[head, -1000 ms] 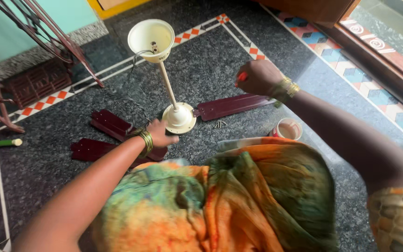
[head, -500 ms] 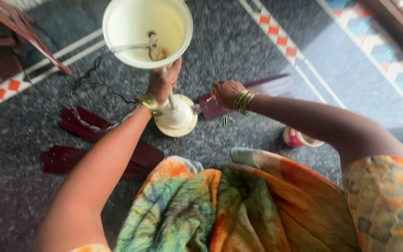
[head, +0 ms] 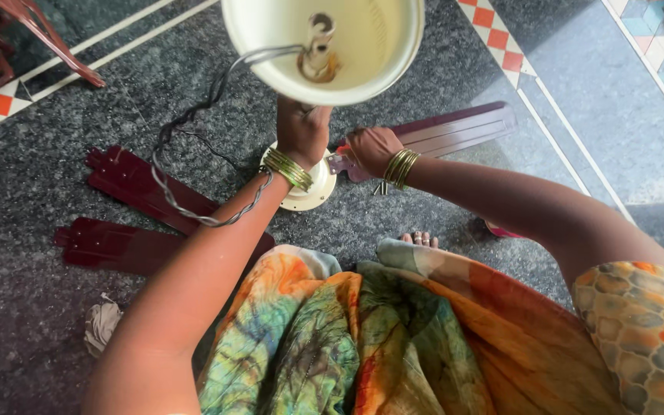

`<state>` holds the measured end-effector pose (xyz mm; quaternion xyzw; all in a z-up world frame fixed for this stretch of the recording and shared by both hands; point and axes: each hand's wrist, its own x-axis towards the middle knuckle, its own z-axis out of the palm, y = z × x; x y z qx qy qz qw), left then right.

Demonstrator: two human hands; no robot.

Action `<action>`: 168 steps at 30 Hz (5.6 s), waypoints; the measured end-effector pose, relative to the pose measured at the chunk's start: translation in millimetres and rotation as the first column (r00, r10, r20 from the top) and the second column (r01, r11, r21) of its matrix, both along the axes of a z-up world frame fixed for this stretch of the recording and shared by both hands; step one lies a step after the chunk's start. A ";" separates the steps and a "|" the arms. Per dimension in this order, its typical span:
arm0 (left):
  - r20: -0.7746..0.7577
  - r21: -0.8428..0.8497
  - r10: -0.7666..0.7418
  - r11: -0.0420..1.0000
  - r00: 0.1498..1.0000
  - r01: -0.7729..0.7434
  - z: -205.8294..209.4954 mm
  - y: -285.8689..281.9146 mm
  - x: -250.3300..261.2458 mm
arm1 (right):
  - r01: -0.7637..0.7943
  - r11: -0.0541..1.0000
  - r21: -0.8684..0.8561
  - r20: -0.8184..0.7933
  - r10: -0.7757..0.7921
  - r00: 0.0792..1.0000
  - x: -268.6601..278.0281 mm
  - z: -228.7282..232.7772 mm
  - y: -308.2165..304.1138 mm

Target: The person wipes a maroon fan blade with a cloth, then attaches it to the fan motor housing using a screwdriver and screws. The person repeats this process for a second fan blade.

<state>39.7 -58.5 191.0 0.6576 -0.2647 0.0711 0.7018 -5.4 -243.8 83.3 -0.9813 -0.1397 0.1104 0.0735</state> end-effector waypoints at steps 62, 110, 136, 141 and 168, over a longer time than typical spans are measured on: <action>0.546 0.525 -0.320 0.851 0.775 -0.019 7.3 26.8 14.5 | -0.217 0.936 -0.278 -0.089 0.199 0.976 32.2 -8.5 28.9; -0.273 0.042 -0.386 0.910 0.881 0.412 20.4 20.5 5.6 | -0.246 0.878 -0.411 0.106 0.315 0.943 62.7 -81.2 27.8; -0.284 -0.053 -0.419 0.905 0.863 0.422 21.6 24.4 5.5 | -0.169 0.970 -0.173 0.015 0.174 0.985 42.0 -14.2 38.8; -0.331 -0.076 -0.423 0.903 0.844 0.423 21.8 26.5 5.7 | -0.002 0.943 -0.332 -0.290 -0.100 0.952 46.8 -3.6 53.5; -0.304 -0.014 -0.406 0.906 0.862 0.423 13.7 27.3 9.3 | -0.081 0.955 -0.285 -0.251 0.008 0.968 61.7 -55.5 33.9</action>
